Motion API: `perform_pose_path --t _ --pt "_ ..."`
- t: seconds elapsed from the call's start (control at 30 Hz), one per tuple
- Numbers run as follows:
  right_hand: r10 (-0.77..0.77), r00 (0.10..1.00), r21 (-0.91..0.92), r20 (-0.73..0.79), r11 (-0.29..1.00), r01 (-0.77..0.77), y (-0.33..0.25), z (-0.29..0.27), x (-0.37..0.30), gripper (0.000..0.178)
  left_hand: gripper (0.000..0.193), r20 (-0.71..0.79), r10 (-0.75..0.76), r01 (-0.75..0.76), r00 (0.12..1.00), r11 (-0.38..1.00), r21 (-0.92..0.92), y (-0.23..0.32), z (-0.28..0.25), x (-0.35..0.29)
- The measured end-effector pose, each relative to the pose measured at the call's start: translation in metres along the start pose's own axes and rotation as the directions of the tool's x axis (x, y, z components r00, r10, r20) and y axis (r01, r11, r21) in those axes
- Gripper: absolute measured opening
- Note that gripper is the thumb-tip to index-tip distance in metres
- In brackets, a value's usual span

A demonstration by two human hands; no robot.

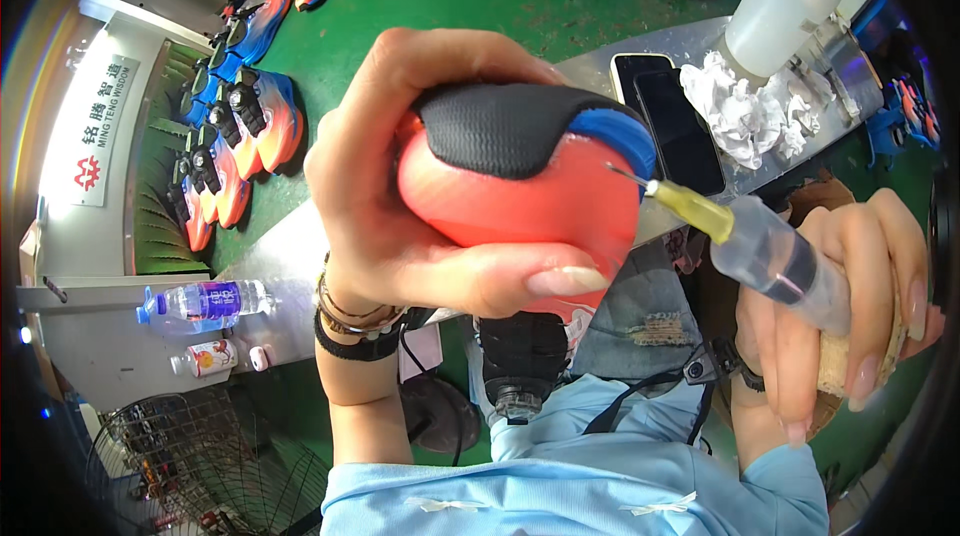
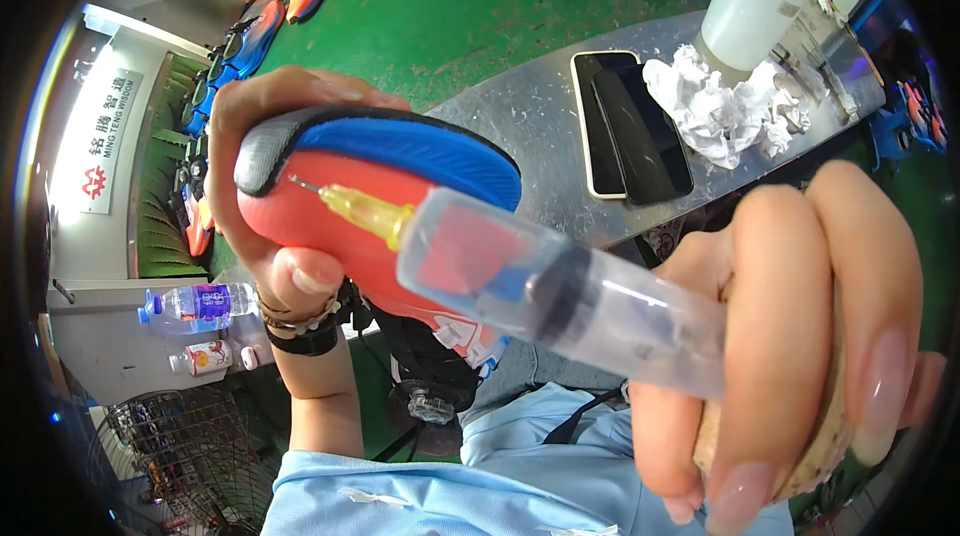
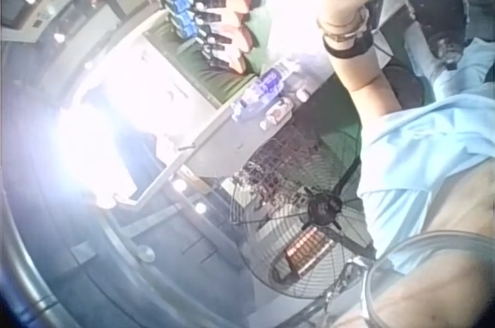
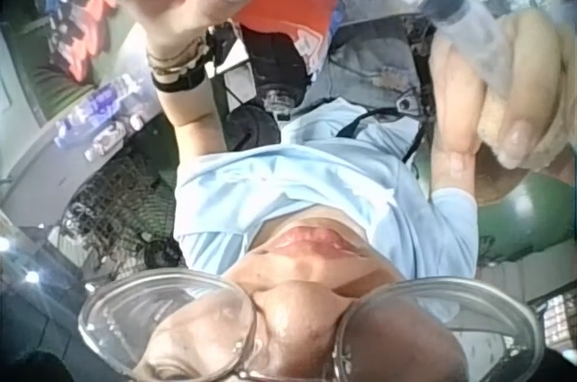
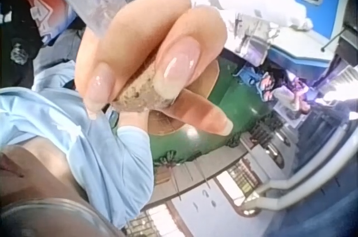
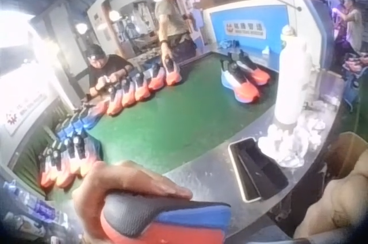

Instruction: The person takes a shoe from a box, wipes the side with a cloth, and applies liquid from a syringe along the sole's edge. They repeat this process for several more shoes, taking them from the box or table and applying liquid to the seams.

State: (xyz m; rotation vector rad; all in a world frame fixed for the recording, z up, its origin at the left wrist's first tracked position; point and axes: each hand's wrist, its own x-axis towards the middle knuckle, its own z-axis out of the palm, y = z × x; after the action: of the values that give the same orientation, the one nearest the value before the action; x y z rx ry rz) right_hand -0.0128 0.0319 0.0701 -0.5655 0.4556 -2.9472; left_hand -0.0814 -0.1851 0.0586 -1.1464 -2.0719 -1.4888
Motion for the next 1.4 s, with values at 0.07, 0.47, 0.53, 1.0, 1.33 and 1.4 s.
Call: perform_pose_path --t 0.07,0.47,0.53,1.0,1.33,1.4 --pt "0.024 0.998 -0.023 0.063 0.999 -0.022 -0.009 -0.015 0.001 0.021 0.083 -0.008 -0.019 0.018 1.0 1.0 -0.006 0.002 0.004 0.001" --pt "-0.107 0.964 -0.059 0.243 0.99 0.125 0.014 -0.048 -0.003 0.025 0.083 -0.119 0.034 -0.01 0.992 0.982 0.191 -0.012 -0.003 0.001" --pt "-0.143 0.958 -0.056 0.249 0.985 0.162 0.017 -0.053 -0.004 0.025 0.08 -0.126 0.089 -0.055 0.988 0.966 0.251 -0.02 -0.01 0.005" --pt "0.081 0.997 -0.196 -0.007 0.977 -0.081 0.054 -0.092 -0.027 0.059 0.055 -0.228 0.129 -0.037 0.965 0.929 0.368 -0.047 -0.039 -0.011" --pt "0.336 0.93 -0.231 -0.148 0.903 -0.363 0.052 -0.107 -0.056 0.062 0.044 -0.448 -0.081 0.253 0.89 0.906 0.339 -0.067 -0.059 -0.026" --pt "0.354 0.923 -0.266 -0.15 0.885 -0.383 0.051 -0.11 -0.06 0.062 0.04 -0.504 -0.161 0.34 0.848 0.896 0.286 -0.068 -0.059 -0.026"
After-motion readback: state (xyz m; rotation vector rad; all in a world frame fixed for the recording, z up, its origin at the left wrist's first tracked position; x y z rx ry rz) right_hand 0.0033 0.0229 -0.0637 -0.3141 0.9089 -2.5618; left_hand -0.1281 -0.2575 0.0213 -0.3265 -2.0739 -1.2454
